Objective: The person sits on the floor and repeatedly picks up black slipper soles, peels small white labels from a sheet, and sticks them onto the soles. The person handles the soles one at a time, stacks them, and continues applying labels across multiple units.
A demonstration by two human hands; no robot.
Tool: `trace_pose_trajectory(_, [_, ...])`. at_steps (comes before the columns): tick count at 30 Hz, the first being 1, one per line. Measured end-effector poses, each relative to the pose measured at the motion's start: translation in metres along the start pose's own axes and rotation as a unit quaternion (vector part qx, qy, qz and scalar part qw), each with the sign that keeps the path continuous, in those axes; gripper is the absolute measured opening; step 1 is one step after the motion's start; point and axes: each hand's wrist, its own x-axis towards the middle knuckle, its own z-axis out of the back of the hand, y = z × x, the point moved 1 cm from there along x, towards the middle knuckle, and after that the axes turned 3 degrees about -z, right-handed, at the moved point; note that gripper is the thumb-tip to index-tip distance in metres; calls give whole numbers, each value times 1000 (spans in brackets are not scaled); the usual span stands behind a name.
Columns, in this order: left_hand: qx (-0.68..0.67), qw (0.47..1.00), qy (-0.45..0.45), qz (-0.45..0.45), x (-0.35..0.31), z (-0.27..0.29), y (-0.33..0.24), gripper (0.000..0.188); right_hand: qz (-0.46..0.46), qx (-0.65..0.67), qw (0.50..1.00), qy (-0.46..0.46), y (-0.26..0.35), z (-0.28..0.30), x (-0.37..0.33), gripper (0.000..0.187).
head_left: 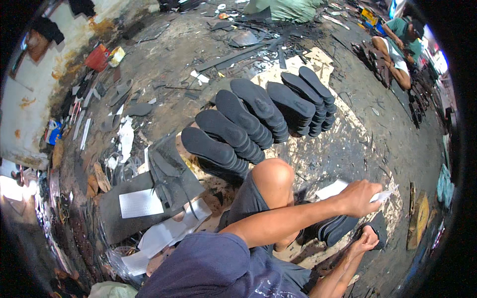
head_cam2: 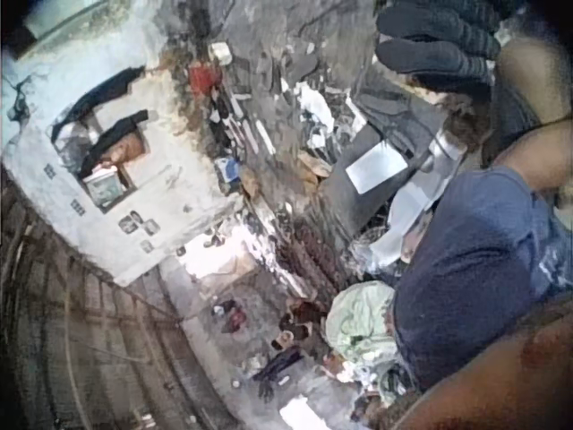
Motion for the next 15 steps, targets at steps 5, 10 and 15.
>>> trace_pose_trajectory(5, [10, 1000, 23, 19, 2, 5, 4, 28, 134, -51, 988, 61, 17, -7, 24, 70])
trace_pose_trajectory(10, [28, 994, -48, 90, 13, 32, 44, 30, -155, 317, 914, 201, 7, 12, 45, 37])
trace_pose_trajectory(15, [93, 988, -86, 92, 21, 46, 53, 17, -72, 161, 981, 83, 56, -27, 5, 51])
